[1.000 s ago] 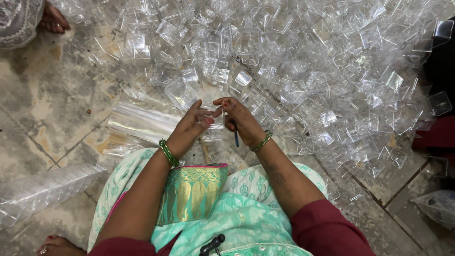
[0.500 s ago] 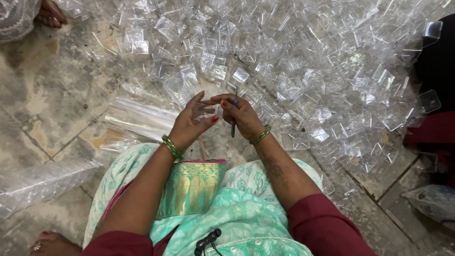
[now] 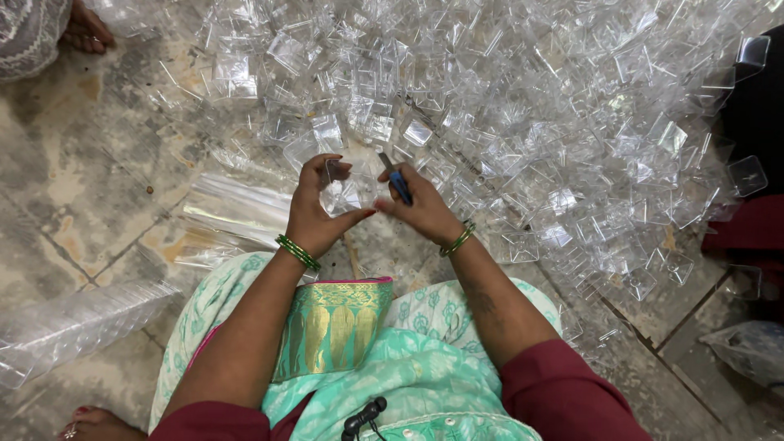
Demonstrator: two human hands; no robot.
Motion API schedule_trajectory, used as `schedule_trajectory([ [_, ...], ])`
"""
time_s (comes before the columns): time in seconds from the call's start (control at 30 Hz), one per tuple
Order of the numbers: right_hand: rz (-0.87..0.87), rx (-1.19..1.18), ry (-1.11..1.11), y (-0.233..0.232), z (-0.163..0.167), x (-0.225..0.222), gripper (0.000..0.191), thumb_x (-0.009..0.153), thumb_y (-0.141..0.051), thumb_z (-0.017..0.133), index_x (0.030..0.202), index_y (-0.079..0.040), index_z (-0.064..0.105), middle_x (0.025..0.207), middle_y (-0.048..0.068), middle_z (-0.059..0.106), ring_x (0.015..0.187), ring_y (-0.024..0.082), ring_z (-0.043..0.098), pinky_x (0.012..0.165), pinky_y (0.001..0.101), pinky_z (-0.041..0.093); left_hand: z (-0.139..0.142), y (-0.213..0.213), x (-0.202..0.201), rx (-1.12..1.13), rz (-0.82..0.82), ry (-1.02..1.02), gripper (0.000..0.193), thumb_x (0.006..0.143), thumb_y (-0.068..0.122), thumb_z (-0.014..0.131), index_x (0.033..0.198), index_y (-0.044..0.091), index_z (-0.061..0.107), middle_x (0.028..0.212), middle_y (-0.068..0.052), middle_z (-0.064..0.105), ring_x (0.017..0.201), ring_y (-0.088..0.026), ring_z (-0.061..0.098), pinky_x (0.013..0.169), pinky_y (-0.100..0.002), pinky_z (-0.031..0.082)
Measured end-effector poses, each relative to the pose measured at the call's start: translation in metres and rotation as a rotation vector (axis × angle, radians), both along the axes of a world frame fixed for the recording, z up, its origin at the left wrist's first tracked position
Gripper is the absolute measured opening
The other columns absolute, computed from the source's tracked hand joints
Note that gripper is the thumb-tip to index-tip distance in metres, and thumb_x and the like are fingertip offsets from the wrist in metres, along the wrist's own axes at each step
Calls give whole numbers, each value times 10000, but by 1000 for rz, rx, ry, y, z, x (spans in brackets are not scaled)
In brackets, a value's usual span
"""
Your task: The person sits on the floor among large piles of clear plastic boxes and trims excess plastic from the edges of each box using a small blade held in one hand, placing finished boxes aside and picking up the next box.
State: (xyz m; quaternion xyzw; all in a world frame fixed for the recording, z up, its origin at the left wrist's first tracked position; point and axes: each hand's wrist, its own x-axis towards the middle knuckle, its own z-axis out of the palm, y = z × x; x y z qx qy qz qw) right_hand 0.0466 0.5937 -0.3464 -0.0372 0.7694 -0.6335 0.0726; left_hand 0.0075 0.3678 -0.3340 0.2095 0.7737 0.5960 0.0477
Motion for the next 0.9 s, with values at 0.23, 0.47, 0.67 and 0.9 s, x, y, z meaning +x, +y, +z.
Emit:
schedule_trajectory([
  [0.23,-14,469,82,-11,15,3,740,619,-677,867,865,-72,520,745,80,558,640,247,551,609,390,451,11,-1,0,-25,-40,33,940,678,134,975,1426,72,409,1322,-103,630,1240,-215,614,1094,-362,495],
  [0.47,-22,558,147,-12,1,5,629,793,-641,769,760,-62,528,659,114,552,620,339,565,595,435,441,16,-3,1,-63,-66,21,906,671,102,948,1421,71,442,1312,-102,637,1251,-213,620,1090,-364,496],
  [0.67,-49,549,280,-17,-5,7,533,905,-593,694,765,-86,606,638,112,573,622,352,593,568,431,445,13,-3,-2,-84,-32,42,884,684,113,951,1408,74,446,1277,-96,642,1210,-207,631,1066,-360,513],
  [0.9,-113,531,143,-11,3,3,584,879,-618,723,780,-69,552,657,96,576,612,311,584,584,413,443,12,1,1,-47,52,74,803,744,107,916,1405,68,461,1352,-119,587,1262,-239,620,999,-360,554],
])
